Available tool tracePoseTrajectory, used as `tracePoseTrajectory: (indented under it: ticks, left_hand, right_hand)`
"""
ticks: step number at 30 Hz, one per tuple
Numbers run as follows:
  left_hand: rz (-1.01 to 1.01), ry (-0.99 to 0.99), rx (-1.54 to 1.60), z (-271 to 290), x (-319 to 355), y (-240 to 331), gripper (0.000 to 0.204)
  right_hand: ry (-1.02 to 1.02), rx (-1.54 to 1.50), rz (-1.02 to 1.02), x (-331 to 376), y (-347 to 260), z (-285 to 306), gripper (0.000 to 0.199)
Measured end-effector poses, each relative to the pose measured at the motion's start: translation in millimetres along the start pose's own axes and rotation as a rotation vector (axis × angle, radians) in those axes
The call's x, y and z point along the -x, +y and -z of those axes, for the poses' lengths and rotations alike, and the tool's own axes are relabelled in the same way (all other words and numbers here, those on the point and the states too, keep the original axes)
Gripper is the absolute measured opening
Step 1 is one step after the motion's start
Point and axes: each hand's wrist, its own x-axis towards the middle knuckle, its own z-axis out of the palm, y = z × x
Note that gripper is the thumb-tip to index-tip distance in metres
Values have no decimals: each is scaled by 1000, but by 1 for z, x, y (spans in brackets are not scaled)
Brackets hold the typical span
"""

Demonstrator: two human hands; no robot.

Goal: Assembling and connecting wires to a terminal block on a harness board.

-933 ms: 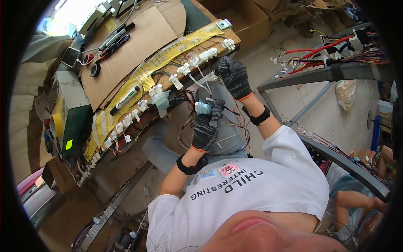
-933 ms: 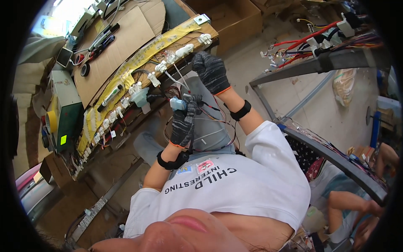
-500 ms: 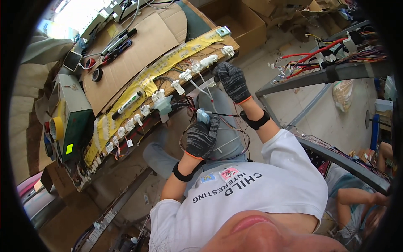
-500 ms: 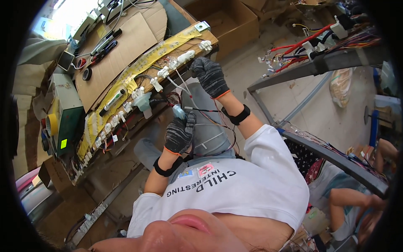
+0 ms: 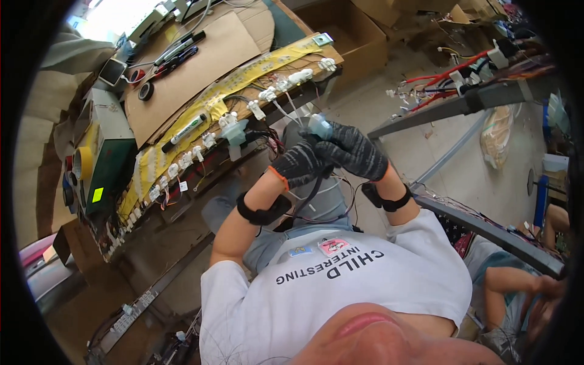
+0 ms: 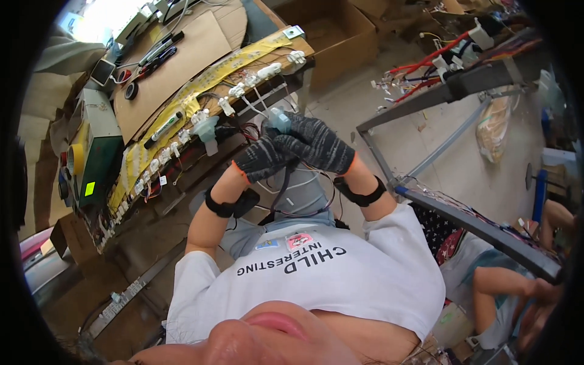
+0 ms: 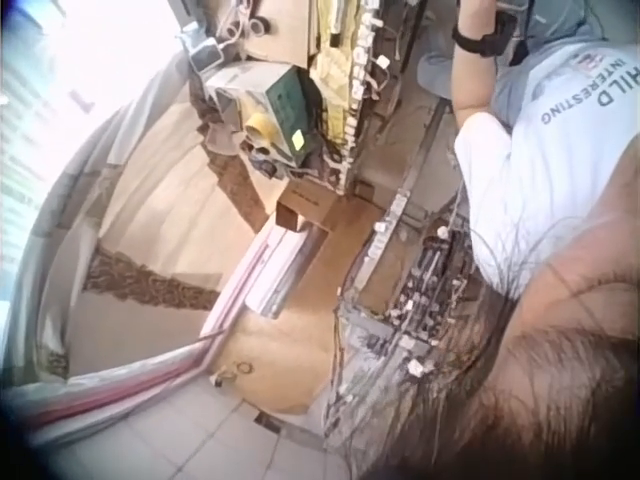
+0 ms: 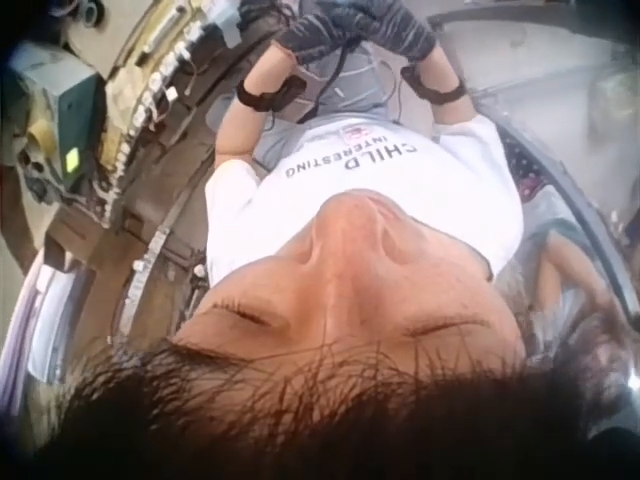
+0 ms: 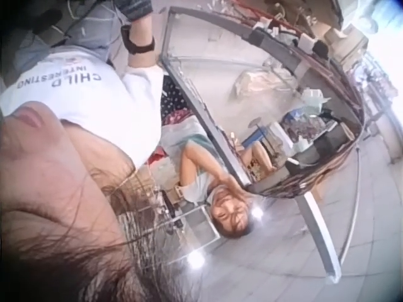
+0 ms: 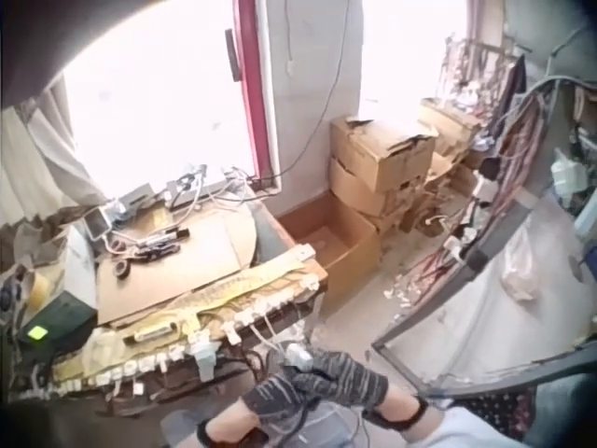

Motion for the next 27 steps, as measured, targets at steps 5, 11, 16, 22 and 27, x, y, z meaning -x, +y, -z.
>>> tracePoseTrajectory:
  ticks: [5,11,16,22,27]
  left_hand:
    - [-195,119,-258,-29,5,-2,43]
    - [-115,228,-117,-26,56,-47,58]
    - [-39,314,160,-22,96,-66,43]
    - [55,345,136,-10,117,-66,42]
    - [5,388,17,-8,127,-64,40]
  right_hand:
    - [248,-398,-63,-2,24,36,21]
    - [141,1081,184,-41,70,96,17]
    - [49,1259,126,-68,80,105,12]
    - [-16,1323,157,-76,76,113,11]
    - [-42,1370,134,-67,68,114,12]
